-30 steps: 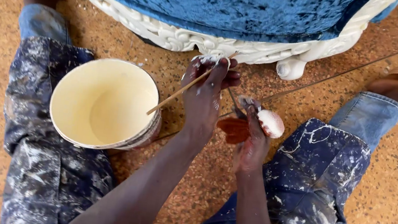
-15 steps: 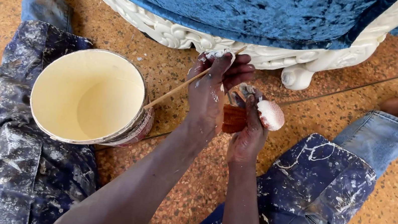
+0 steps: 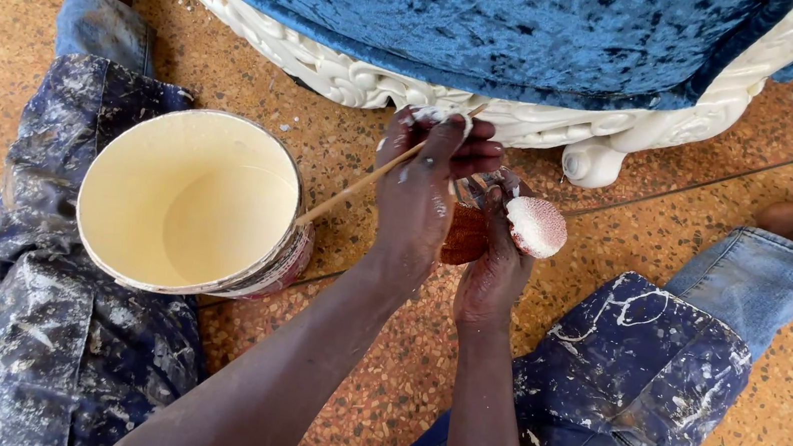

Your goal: Painting the ornate wooden base of a blue velvet chair using a brush and a sponge.

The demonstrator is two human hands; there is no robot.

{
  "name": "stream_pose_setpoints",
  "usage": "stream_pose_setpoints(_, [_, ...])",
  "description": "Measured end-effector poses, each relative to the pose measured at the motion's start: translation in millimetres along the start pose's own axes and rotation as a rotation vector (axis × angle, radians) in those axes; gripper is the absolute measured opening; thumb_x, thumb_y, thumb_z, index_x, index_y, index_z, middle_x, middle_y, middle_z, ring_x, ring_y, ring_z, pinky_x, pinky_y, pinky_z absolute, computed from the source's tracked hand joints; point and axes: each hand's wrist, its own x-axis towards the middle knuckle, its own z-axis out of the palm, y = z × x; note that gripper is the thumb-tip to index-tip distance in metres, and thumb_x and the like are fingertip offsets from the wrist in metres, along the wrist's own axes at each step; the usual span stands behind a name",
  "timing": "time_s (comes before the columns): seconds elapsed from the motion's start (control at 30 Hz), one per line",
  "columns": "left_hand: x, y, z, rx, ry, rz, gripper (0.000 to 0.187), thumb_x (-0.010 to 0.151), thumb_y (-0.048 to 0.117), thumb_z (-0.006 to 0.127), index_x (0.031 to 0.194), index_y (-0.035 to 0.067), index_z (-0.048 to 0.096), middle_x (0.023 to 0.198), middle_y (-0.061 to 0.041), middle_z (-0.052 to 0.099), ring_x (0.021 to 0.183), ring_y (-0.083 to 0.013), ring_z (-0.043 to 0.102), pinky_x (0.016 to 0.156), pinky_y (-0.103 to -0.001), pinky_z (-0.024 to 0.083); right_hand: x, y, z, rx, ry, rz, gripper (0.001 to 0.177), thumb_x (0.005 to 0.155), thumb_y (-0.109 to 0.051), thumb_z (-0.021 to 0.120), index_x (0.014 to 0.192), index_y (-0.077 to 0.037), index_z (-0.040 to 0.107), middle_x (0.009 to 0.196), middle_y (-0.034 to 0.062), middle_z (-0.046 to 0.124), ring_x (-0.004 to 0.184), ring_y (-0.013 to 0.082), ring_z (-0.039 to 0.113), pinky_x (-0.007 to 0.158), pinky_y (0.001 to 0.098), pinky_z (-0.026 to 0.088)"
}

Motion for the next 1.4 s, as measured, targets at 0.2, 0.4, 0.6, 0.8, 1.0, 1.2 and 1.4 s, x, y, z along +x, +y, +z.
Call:
stream_pose_setpoints(0.2, [-22, 46, 18, 0.746, -0.218, 0.376, 0.008, 0.105, 0.012, 0.053, 0.104, 0.004, 0.054, 0.084, -0.034, 0.064, 0.081, -0.0561, 0.069, 0.059, -0.049, 0.061, 14, 23, -26, -0.007, -0.024, -0.052, 0.049, 0.084, -0.016, 0.087, 0.127, -0.009, 0.066, 0.124, 0.0199, 0.072, 0.118, 0.0364, 0.069, 0.103, 0.0491, 0.056])
stream_pose_setpoints(0.4, [-20, 37, 18, 0.783, -0.231, 0.429, 0.011, 0.105, 0.016, 0.054, 0.108, 0.005, 0.056, 0.086, -0.026, 0.066, 0.080, -0.0491, 0.069, 0.064, -0.051, 0.056, 2, 13, -14, -0.034, -0.034, -0.066, 0.047, 0.085, -0.018, 0.086, 0.128, -0.009, 0.069, 0.119, 0.0184, 0.075, 0.115, 0.0352, 0.072, 0.099, 0.0460, 0.057])
stream_pose_setpoints(0.6, [-23, 38, 27, 0.672, -0.141, 0.222, 0.011, 0.105, 0.014, 0.054, 0.104, 0.004, 0.059, 0.082, -0.020, 0.072, 0.073, -0.0295, 0.075, 0.061, -0.041, 0.059, 10, 19, -25, -0.001, 0.004, -0.043, 0.046, 0.083, -0.017, 0.089, 0.124, -0.009, 0.070, 0.118, 0.0175, 0.075, 0.111, 0.0323, 0.073, 0.097, 0.0464, 0.058])
stream_pose_setpoints(0.8, [-20, 28, 23, 0.566, -0.088, 0.090, 0.013, 0.106, 0.010, 0.053, 0.112, 0.000, 0.058, 0.095, -0.028, 0.072, 0.076, -0.0273, 0.075, 0.064, -0.041, 0.066, 3, 13, -17, 0.023, -0.001, -0.050, 0.046, 0.083, -0.015, 0.087, 0.124, -0.008, 0.068, 0.118, 0.0192, 0.074, 0.110, 0.0347, 0.073, 0.096, 0.0477, 0.059])
stream_pose_setpoints(1.0, [-20, 27, 19, 0.552, -0.168, 0.066, 0.022, 0.107, 0.007, 0.051, 0.127, -0.003, 0.056, 0.087, -0.020, 0.070, 0.071, -0.0243, 0.070, 0.062, -0.033, 0.064, 7, 18, -18, 0.010, 0.023, -0.075, 0.054, 0.079, -0.020, 0.091, 0.122, -0.002, 0.063, 0.107, 0.0248, 0.075, 0.098, 0.0352, 0.075, 0.086, 0.0474, 0.057])
stream_pose_setpoints(1.2, [-24, 117, -37, 0.528, -0.162, 0.055, 0.024, 0.102, 0.011, 0.065, 0.124, 0.003, 0.063, 0.084, -0.017, 0.072, 0.065, -0.0219, 0.075, 0.058, -0.030, 0.064, -27, 21, -26, -0.291, -0.138, 0.084, 0.048, 0.090, -0.040, 0.077, 0.132, -0.019, 0.066, 0.088, 0.0182, 0.079, 0.069, 0.0244, 0.078, 0.051, 0.0289, 0.057])
stream_pose_setpoints(1.4, [-53, 242, -103, 1.129, -0.006, 0.122, 0.021, 0.115, 0.013, 0.053, 0.111, -0.007, 0.055, 0.090, -0.014, 0.067, 0.069, -0.0183, 0.063, 0.058, -0.029, 0.053, -57, 47, 0, -0.221, -0.522, -0.014, 0.037, 0.094, -0.014, 0.070, 0.128, 0.000, 0.066, 0.122, 0.0108, 0.073, 0.111, 0.0209, 0.071, 0.099, 0.0317, 0.052])
